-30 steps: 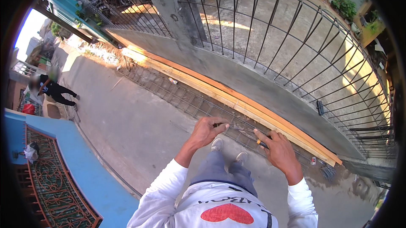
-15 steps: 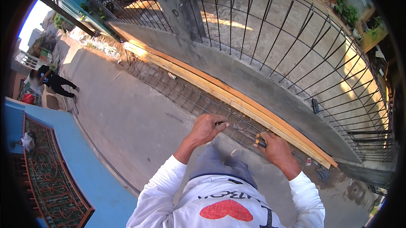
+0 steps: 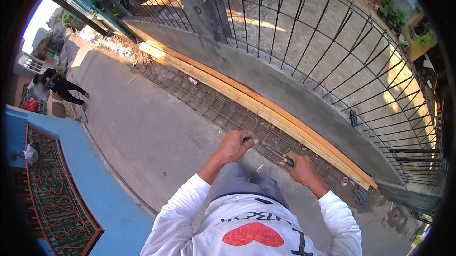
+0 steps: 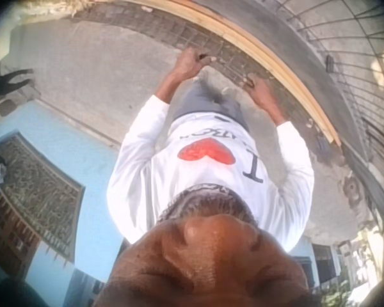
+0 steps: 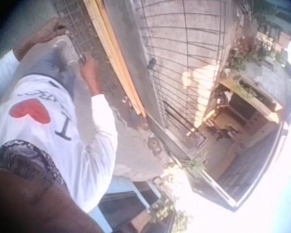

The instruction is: The person sits on a concrete floor and uses pliers to tie wire around the intersections of a metal rebar grid. They repeatedly pick up wire, wrap it around the grid, and twist it to secure the structure.

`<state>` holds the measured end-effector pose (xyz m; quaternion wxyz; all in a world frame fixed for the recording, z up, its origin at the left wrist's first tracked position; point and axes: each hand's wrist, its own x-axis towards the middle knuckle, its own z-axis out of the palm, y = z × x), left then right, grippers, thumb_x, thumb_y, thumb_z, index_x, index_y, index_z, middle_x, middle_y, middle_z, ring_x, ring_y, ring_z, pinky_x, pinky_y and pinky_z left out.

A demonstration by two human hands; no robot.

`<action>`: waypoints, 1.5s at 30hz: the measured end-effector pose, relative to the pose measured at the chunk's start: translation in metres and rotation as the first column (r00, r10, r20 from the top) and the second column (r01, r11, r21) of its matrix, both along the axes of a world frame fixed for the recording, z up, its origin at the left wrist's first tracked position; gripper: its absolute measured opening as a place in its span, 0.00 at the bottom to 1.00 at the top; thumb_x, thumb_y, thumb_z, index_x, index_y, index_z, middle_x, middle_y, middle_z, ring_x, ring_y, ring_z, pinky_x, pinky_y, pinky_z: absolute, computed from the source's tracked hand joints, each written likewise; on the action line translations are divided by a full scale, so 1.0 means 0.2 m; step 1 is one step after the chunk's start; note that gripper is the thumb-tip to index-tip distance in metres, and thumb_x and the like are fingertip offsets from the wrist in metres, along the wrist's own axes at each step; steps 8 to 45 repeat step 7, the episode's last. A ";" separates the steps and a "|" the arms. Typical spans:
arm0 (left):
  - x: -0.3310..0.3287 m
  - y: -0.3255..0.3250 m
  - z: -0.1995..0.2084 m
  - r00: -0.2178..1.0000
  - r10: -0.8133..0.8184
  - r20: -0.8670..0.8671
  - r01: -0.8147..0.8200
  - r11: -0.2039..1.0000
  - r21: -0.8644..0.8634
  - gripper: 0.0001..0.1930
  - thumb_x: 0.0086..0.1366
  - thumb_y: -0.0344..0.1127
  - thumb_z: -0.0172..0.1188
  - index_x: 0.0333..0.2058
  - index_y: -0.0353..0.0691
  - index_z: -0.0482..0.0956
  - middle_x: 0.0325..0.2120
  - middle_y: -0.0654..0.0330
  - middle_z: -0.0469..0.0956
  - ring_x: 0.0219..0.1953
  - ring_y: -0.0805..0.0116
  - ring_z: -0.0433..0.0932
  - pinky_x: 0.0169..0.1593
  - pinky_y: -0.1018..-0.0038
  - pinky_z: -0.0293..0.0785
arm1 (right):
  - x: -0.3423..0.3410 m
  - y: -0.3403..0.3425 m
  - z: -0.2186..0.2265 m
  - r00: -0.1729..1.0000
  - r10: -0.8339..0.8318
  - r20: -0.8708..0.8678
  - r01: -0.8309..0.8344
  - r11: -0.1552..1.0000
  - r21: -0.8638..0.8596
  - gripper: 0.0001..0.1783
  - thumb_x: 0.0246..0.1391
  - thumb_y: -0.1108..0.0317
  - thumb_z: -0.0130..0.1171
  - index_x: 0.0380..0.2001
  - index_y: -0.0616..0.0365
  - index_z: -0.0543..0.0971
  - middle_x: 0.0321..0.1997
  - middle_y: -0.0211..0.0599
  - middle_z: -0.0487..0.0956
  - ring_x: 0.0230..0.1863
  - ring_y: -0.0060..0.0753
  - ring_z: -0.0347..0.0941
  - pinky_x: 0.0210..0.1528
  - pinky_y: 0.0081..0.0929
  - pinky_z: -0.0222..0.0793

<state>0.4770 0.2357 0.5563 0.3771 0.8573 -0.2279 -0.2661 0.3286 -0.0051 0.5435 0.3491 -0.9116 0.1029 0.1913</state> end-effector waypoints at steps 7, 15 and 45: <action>0.01 -0.06 -0.09 0.996 -0.004 -0.093 0.001 1.000 -0.027 0.12 0.65 0.41 0.66 0.37 0.36 0.86 0.27 0.56 0.84 0.26 0.60 0.75 0.35 0.65 0.72 | 0.00 -0.08 -0.05 0.998 0.009 -0.069 -0.014 0.998 -0.065 0.21 0.56 0.53 0.66 0.47 0.53 0.79 0.38 0.55 0.82 0.44 0.63 0.77 0.45 0.51 0.72; 0.01 -0.06 -0.09 0.996 -0.004 -0.093 0.001 1.000 -0.027 0.12 0.65 0.41 0.66 0.37 0.36 0.86 0.27 0.56 0.84 0.26 0.60 0.75 0.35 0.65 0.72 | 0.00 -0.08 -0.05 0.998 0.009 -0.069 -0.014 0.998 -0.065 0.21 0.56 0.53 0.66 0.47 0.53 0.79 0.38 0.55 0.82 0.44 0.63 0.77 0.45 0.51 0.72; 0.01 -0.06 -0.09 0.996 -0.004 -0.093 0.001 1.000 -0.027 0.12 0.65 0.41 0.66 0.37 0.36 0.86 0.27 0.56 0.84 0.26 0.60 0.75 0.35 0.65 0.72 | 0.00 -0.08 -0.05 0.998 0.009 -0.069 -0.014 0.998 -0.065 0.21 0.56 0.53 0.66 0.47 0.53 0.79 0.38 0.55 0.82 0.44 0.63 0.77 0.45 0.51 0.72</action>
